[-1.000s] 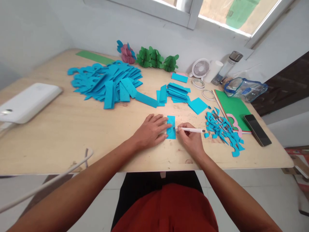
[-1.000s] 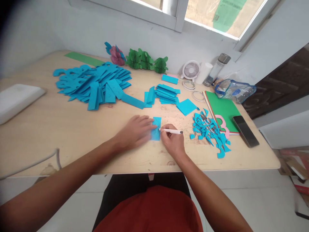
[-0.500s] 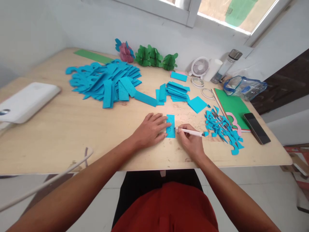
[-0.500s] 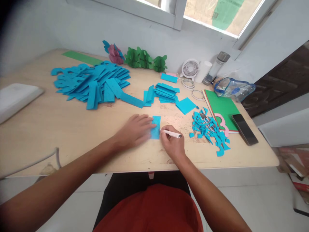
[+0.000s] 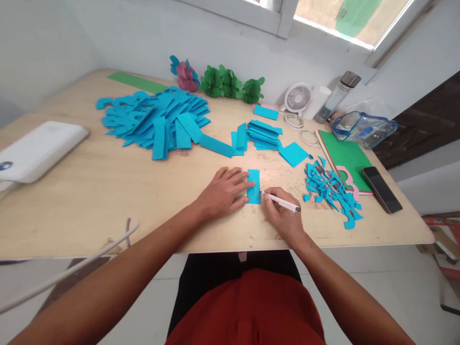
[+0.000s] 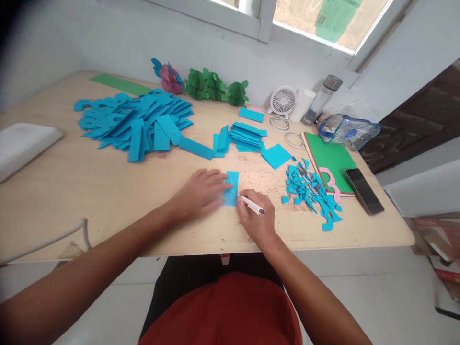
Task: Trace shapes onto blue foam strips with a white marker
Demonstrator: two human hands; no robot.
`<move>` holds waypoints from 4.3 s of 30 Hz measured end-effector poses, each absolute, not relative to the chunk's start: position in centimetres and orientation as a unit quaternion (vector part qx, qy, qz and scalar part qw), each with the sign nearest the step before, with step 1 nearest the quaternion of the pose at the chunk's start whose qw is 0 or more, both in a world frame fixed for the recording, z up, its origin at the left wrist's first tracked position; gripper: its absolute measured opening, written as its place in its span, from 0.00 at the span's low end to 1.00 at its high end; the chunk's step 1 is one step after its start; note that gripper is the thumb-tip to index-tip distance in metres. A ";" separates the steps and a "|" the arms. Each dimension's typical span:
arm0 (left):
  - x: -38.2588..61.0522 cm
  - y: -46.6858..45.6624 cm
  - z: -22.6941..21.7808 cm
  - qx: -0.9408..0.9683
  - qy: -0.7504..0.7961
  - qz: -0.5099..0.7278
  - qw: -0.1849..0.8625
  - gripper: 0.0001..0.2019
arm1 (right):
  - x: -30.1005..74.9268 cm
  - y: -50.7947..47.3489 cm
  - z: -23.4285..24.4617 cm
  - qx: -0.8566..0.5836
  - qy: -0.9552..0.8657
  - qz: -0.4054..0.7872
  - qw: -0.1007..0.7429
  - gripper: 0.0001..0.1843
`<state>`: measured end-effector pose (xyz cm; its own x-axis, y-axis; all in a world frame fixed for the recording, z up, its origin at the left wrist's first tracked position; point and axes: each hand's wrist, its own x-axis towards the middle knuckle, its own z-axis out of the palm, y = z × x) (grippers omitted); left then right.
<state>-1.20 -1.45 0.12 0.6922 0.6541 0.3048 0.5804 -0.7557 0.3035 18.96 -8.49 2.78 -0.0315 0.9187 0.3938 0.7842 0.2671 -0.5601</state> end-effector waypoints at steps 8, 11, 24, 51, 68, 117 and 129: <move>-1.2 -1.4 0.0 0.914 0.341 0.200 0.093 0.20 | 19.1 -8.8 2.4 -0.584 -0.736 0.052 0.338 0.08; -1.2 -1.4 0.0 0.915 0.338 0.202 0.091 0.20 | 19.1 -9.0 2.4 -0.578 -0.743 0.037 0.336 0.08; -1.3 -1.3 -0.1 0.916 0.340 0.194 0.089 0.20 | 19.2 -9.6 2.1 -0.548 -0.771 -0.020 0.324 0.08; -1.2 -1.4 0.1 0.916 0.344 0.189 0.088 0.20 | 18.7 -10.1 2.6 -0.585 -0.727 0.036 0.358 0.08; -1.2 -1.5 0.1 0.915 0.346 0.187 0.091 0.20 | 18.5 -9.7 1.9 -0.536 -0.761 0.085 0.356 0.15; -1.4 -1.5 0.0 0.918 0.333 0.204 0.067 0.18 | 17.2 -9.8 2.9 -0.593 -0.647 0.297 0.376 0.05; -1.2 -1.4 0.0 0.917 0.337 0.200 0.071 0.18 | 17.2 -9.9 3.0 -0.590 -0.649 0.295 0.381 0.06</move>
